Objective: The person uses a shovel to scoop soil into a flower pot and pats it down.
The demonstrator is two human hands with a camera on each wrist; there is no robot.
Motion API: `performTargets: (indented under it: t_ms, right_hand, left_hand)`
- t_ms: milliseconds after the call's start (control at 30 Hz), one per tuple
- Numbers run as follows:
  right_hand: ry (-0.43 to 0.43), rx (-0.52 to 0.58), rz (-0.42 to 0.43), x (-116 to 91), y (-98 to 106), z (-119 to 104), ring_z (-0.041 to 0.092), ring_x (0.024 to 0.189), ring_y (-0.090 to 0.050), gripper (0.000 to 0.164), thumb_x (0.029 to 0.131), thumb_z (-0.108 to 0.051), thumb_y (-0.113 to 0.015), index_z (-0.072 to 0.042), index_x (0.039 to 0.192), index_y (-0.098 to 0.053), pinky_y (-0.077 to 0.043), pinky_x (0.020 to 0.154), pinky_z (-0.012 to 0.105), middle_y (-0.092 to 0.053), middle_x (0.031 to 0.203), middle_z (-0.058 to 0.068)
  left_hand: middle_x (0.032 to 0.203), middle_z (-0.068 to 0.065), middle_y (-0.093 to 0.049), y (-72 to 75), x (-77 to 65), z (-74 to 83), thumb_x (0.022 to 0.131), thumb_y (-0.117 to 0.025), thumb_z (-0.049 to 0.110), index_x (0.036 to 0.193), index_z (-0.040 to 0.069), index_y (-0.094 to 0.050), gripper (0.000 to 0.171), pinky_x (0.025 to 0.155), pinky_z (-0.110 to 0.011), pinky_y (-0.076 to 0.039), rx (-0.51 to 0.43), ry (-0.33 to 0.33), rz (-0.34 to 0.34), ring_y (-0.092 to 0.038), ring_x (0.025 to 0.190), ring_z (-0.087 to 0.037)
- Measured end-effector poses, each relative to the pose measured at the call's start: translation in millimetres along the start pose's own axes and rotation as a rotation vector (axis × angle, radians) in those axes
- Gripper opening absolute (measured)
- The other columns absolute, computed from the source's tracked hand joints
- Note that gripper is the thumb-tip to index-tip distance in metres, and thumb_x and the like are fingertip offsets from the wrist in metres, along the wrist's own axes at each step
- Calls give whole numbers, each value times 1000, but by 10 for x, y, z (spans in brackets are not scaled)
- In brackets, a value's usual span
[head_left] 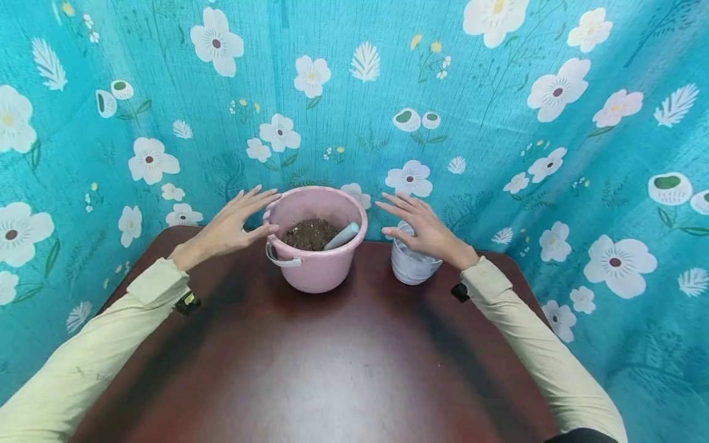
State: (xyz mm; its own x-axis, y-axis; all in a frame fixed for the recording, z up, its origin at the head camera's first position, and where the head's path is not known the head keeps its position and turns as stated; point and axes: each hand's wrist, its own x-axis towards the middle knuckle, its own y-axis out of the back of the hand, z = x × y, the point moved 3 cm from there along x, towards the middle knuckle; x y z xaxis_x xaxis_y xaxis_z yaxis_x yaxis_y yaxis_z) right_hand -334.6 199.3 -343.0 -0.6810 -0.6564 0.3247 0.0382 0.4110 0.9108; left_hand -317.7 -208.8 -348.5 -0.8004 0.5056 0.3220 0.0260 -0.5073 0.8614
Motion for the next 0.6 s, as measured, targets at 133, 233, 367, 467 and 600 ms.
performTargets:
  t_ms: [133, 233, 367, 467, 600]
  right_hand:
    - [3, -9, -8, 25, -6, -4, 38, 158, -24, 61, 105, -34, -65, -20, 161, -44, -16, 126, 68, -31, 171, 6]
    - [-1, -21, -6, 60, 15, -29, 34, 159, -22, 62, 105, -36, -65, -22, 161, -44, -15, 127, 67, -31, 172, 4]
    - [2, -32, -3, 108, 13, -81, 29, 162, -17, 64, 105, -37, -66, -23, 163, -41, -13, 127, 68, -28, 173, 2]
    - [7, -28, -1, 145, -5, -120, 27, 163, -13, 65, 105, -35, -65, -23, 163, -40, -9, 127, 69, -25, 174, 1]
    - [17, -7, -4, 208, -37, -176, 29, 163, -12, 65, 106, -36, -64, -23, 164, -38, -6, 128, 68, -24, 174, 2]
  left_hand:
    - [171, -9, -32, -19, -7, 1, 101, -67, 42, 164, 15, -38, 74, 132, -60, -3, -2, 8, 1, -11, 163, -33]
    - [171, -9, -31, -6, -3, 4, 102, -66, 43, 164, 16, -37, 74, 132, -59, -3, 0, 17, 6, -10, 163, -32]
    - [171, -10, -30, 25, -28, 1, 102, -66, 45, 165, 17, -36, 75, 133, -58, -3, 16, 24, 17, -10, 163, -33]
    - [172, -9, -29, 43, -30, 5, 101, -67, 45, 166, 20, -34, 77, 133, -57, -2, 46, 19, 20, -8, 163, -33]
    - [173, -8, -26, 33, -1, 34, 99, -68, 45, 166, 22, -33, 79, 133, -57, -1, 83, 6, -2, -6, 163, -32]
